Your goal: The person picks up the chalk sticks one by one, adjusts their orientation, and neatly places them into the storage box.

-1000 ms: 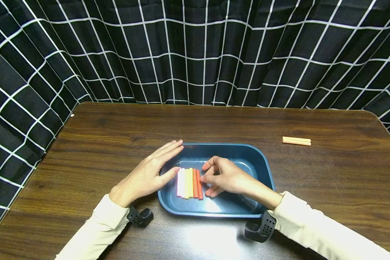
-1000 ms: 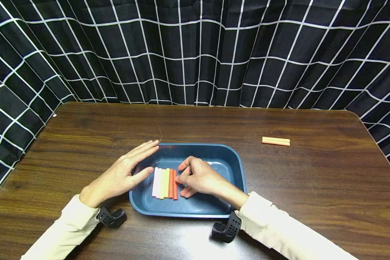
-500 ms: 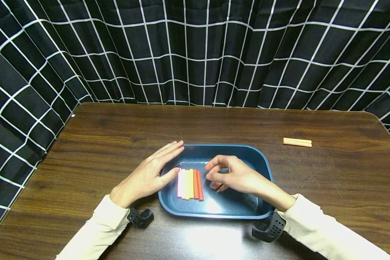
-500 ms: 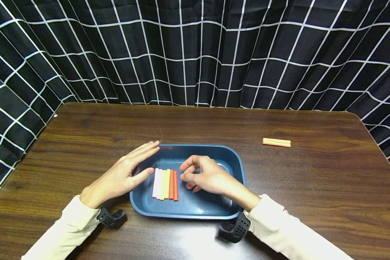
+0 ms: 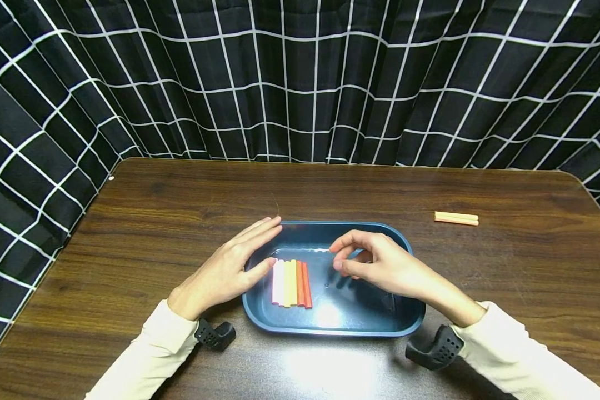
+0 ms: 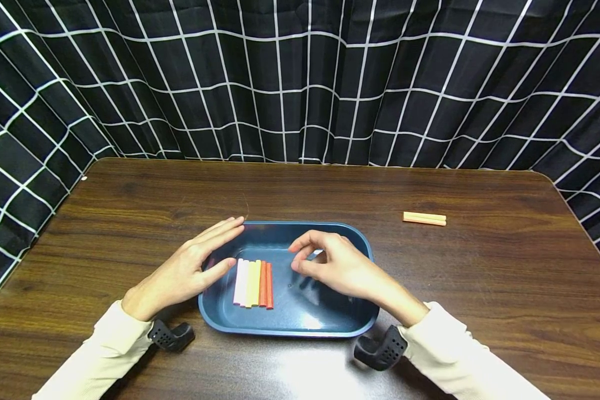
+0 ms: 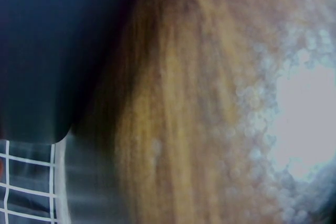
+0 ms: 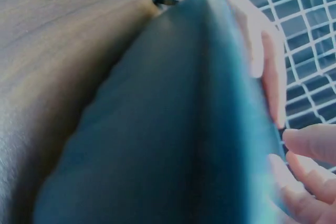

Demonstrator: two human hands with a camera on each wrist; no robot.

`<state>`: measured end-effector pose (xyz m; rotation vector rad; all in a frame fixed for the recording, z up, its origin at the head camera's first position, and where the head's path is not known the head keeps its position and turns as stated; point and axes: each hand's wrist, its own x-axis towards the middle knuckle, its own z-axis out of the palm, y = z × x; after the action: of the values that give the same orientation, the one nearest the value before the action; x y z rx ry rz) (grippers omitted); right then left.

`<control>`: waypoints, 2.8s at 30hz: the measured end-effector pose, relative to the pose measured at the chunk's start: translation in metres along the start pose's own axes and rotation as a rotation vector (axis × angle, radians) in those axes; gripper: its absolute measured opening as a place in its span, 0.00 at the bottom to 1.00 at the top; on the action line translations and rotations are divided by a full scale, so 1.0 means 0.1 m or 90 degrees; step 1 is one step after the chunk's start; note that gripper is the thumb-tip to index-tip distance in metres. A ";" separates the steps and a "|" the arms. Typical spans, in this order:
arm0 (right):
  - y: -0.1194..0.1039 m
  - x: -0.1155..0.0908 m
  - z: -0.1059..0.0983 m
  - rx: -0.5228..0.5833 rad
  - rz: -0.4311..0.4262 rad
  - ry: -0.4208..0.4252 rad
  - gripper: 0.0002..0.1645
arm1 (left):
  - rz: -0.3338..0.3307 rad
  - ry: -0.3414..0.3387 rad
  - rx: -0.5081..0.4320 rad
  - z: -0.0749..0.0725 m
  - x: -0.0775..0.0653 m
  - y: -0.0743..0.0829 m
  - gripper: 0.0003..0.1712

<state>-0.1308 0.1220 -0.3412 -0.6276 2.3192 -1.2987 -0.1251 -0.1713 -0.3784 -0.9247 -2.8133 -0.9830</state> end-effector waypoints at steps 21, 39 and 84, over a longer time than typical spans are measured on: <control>0.01 -0.24 -0.54 -0.022 -0.012 0.096 0.17 | 0.003 0.006 -0.001 0.00 -0.01 0.00 0.33; 0.28 -0.33 -0.80 -0.151 -0.035 0.219 0.16 | 0.003 0.004 -0.009 0.00 -0.01 0.00 0.33; 1.22 -0.38 -1.30 -0.486 -0.099 0.291 0.13 | 0.003 0.002 -0.001 0.00 -0.01 -0.01 0.33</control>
<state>-0.1938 0.2890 -0.3788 -0.8062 3.2250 -0.6024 -0.1248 -0.1727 -0.3794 -0.9280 -2.8066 -0.9846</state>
